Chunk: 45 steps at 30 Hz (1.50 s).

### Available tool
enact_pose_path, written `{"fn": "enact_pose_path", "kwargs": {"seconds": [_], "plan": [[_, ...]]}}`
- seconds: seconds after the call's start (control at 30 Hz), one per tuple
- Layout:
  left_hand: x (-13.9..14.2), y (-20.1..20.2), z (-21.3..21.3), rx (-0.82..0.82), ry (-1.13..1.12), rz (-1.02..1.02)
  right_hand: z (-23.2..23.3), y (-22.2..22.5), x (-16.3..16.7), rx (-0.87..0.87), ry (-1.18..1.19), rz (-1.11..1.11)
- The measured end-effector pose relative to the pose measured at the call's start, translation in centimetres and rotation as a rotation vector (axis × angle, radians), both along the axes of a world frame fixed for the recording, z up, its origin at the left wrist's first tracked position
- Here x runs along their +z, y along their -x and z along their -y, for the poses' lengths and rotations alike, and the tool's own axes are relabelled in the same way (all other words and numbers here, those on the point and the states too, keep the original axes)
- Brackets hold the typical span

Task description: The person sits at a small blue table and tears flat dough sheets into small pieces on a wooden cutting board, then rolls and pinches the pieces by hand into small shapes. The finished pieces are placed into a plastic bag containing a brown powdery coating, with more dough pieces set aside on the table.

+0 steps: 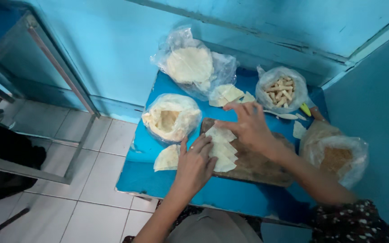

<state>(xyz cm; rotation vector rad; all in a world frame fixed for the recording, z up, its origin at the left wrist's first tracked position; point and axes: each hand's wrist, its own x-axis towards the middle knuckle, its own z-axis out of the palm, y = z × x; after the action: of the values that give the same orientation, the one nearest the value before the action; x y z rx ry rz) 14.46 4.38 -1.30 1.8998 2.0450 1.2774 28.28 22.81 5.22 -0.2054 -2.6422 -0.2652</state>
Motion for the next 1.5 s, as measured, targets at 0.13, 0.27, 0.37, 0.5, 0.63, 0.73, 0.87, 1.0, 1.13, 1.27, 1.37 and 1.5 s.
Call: {"fn": "enact_pose_path", "kwargs": {"seconds": [0.13, 0.27, 0.37, 0.5, 0.63, 0.73, 0.87, 1.0, 1.13, 1.27, 1.37, 1.5], "plan": [[0.4, -0.1, 0.1, -0.007, -0.018, -0.018, -0.1, -0.7, 0.2, -0.216, -0.108, -0.019], [0.6, -0.2, 0.3, -0.016, 0.022, 0.035, 1.6, -2.9, 1.6, -0.131, 0.312, -0.017], [0.5, -0.3, 0.1, -0.013, 0.003, -0.002, 5.2, -4.8, 0.8, 0.003, 0.392, 0.044], [0.0, -0.6, 0.2, -0.002, -0.027, -0.009, 8.2, -6.4, -1.3, -0.087, 0.506, 0.076], [-0.3, -1.0, 0.0, 0.024, -0.045, -0.018, 9.8, -7.2, -2.5, -0.095, 0.006, 0.03], [-0.2, -1.0, 0.1, 0.029, -0.042, -0.016, 10.2, -8.0, -2.3, -0.032, -0.159, 0.122], [0.1, -0.9, 0.1, 0.021, -0.049, -0.014, 7.9, -8.0, -1.3, -0.061, 0.266, 0.073], [0.0, -1.1, 0.3, 0.026, -0.046, -0.008, 7.5, -5.5, -1.4, -0.094, 0.667, 0.026], [-0.1, -1.1, 0.4, 0.033, -0.031, -0.023, 9.0, -4.4, -1.4, -0.34, 0.327, 0.082], [0.4, -1.2, 0.3, 0.027, -0.038, -0.015, 7.2, -10.4, 1.6, -0.364, 0.488, -0.137], [1.1, -1.5, 0.3, 0.026, -0.083, -0.051, 6.7, -18.5, 4.1, -0.54, 0.619, -0.58], [1.9, -2.3, 0.8, 0.07, -0.027, -0.176, 5.0, -24.8, 3.8, -0.781, 0.488, -0.43]]}}
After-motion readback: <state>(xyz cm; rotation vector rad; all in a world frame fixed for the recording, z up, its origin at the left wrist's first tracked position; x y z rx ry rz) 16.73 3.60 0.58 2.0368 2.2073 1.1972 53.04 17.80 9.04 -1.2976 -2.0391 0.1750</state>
